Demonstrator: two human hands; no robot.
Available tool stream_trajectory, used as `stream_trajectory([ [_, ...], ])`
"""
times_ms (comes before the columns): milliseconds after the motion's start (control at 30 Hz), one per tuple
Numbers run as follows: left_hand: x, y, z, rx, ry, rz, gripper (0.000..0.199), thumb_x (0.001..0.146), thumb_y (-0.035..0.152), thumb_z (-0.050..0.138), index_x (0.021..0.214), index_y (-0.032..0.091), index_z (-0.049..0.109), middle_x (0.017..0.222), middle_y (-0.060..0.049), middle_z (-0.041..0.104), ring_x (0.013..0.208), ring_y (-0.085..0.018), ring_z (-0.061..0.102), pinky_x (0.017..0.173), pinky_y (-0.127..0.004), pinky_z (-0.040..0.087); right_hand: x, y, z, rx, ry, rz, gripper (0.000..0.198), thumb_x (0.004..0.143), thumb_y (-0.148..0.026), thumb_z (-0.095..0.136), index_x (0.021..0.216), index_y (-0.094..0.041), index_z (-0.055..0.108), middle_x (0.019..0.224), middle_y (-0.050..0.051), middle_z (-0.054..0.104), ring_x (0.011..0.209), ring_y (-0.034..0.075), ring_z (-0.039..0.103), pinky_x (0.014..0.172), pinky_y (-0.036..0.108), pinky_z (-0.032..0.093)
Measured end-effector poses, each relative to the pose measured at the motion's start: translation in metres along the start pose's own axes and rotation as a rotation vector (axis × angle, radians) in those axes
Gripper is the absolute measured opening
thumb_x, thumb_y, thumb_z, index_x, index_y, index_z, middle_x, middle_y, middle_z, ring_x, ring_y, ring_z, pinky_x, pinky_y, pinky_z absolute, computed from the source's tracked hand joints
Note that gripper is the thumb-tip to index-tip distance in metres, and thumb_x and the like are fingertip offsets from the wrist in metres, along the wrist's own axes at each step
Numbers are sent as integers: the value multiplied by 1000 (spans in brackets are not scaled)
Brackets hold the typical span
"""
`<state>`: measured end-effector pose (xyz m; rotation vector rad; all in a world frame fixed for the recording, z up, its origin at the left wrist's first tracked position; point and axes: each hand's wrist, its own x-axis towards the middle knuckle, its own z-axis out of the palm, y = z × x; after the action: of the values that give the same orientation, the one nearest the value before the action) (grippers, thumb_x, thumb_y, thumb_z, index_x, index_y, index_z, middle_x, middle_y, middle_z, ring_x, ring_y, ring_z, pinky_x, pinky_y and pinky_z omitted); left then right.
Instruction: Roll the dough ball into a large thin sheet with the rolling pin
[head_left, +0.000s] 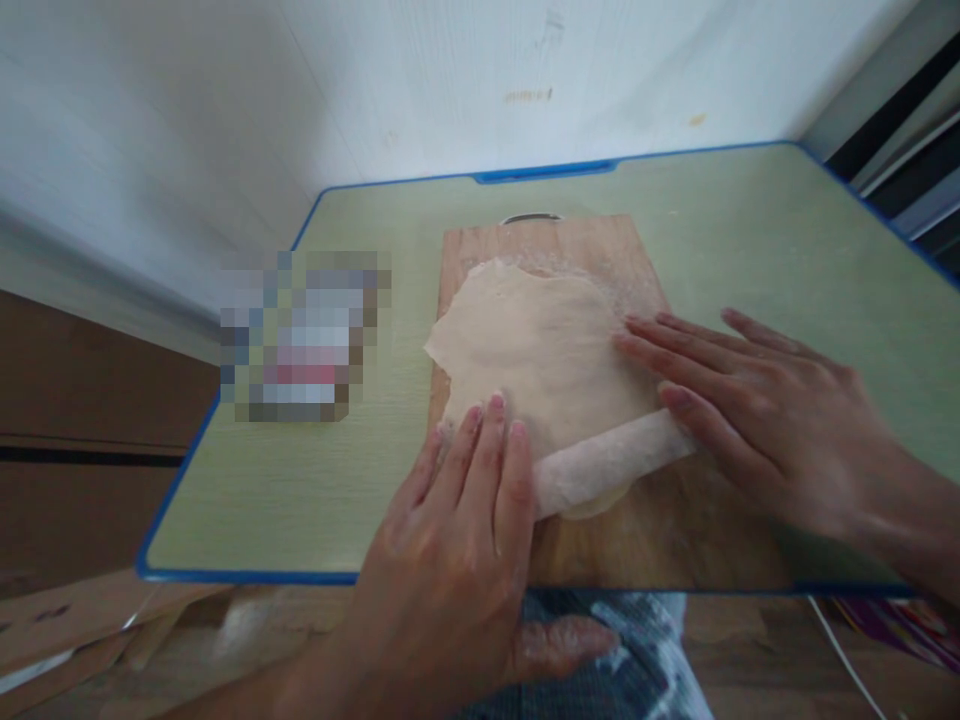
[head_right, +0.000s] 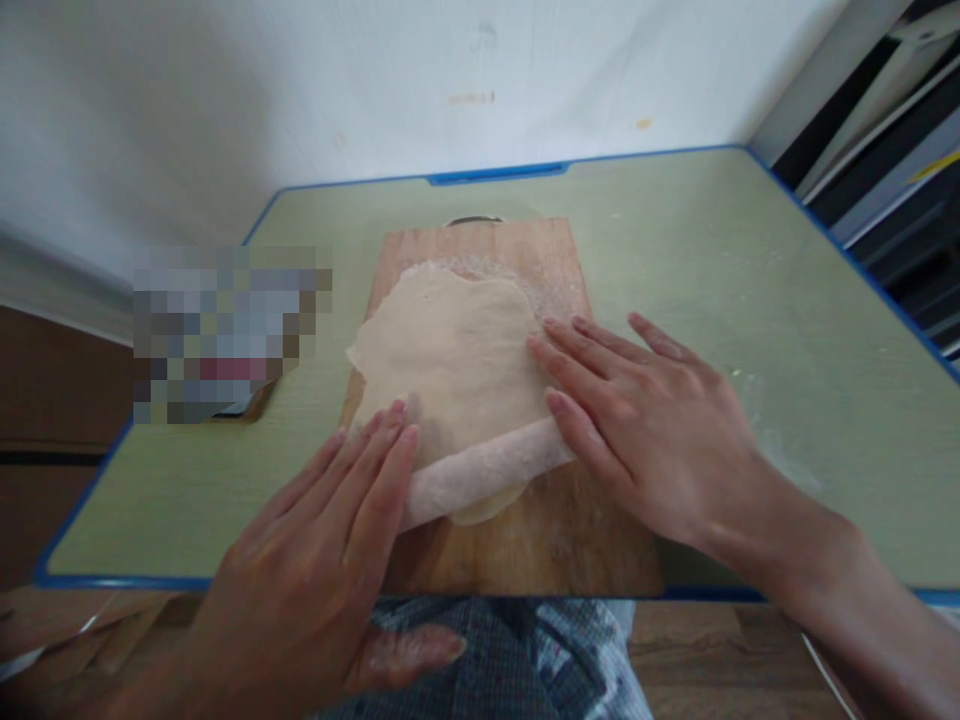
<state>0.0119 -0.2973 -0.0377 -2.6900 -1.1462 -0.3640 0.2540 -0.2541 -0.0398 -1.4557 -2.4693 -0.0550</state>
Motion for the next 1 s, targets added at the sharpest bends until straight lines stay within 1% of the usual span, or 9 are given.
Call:
stream_trajectory([
  [167,-4,11,-1,58,5,-56,91,82,72,19,120,-5,49,124,-31,51,116,-38,52,90,-48,47,-7,-4,-4,-6,8,-10,45,92,-33,28,131,-24,49,134,5,50,124,28,44,103,57,33],
  [333,-10,21,-3,98,-16,-80,88,83,71,19,122,-2,48,125,-28,52,118,-36,51,92,-46,47,-15,-5,-5,66,8,11,44,91,-33,32,132,-30,48,135,3,49,124,31,44,102,60,34],
  [533,-14,27,-3,149,13,-60,88,82,72,20,118,-2,51,123,-28,54,115,-36,52,89,-45,50,-24,-7,-5,52,10,8,42,91,-33,32,129,-29,50,139,3,45,126,29,42,102,57,34],
  [633,-17,31,-3,167,20,-43,89,81,73,21,117,-3,51,120,-28,56,113,-37,54,88,-46,50,-29,-8,-5,27,15,-8,42,91,-31,32,129,-26,50,140,5,44,126,29,41,101,57,35],
  [700,-19,34,-2,182,47,-41,89,81,74,21,116,-2,52,118,-27,58,112,-36,55,87,-45,51,-33,-9,-4,13,22,-21,41,92,-30,32,129,-24,49,140,6,44,127,28,41,101,57,35],
  [833,-23,37,-2,216,54,-32,87,83,72,16,115,0,53,117,-25,59,112,-34,56,84,-43,52,-39,-11,-3,49,25,6,42,91,-30,32,131,-28,45,143,4,41,130,28,37,102,57,34],
  [1000,-30,41,-1,235,51,-20,86,84,68,16,118,-2,52,120,-26,57,111,-36,56,81,-42,52,-44,-14,-4,80,17,43,43,90,-31,35,132,-30,45,143,2,41,130,29,36,104,56,32],
])
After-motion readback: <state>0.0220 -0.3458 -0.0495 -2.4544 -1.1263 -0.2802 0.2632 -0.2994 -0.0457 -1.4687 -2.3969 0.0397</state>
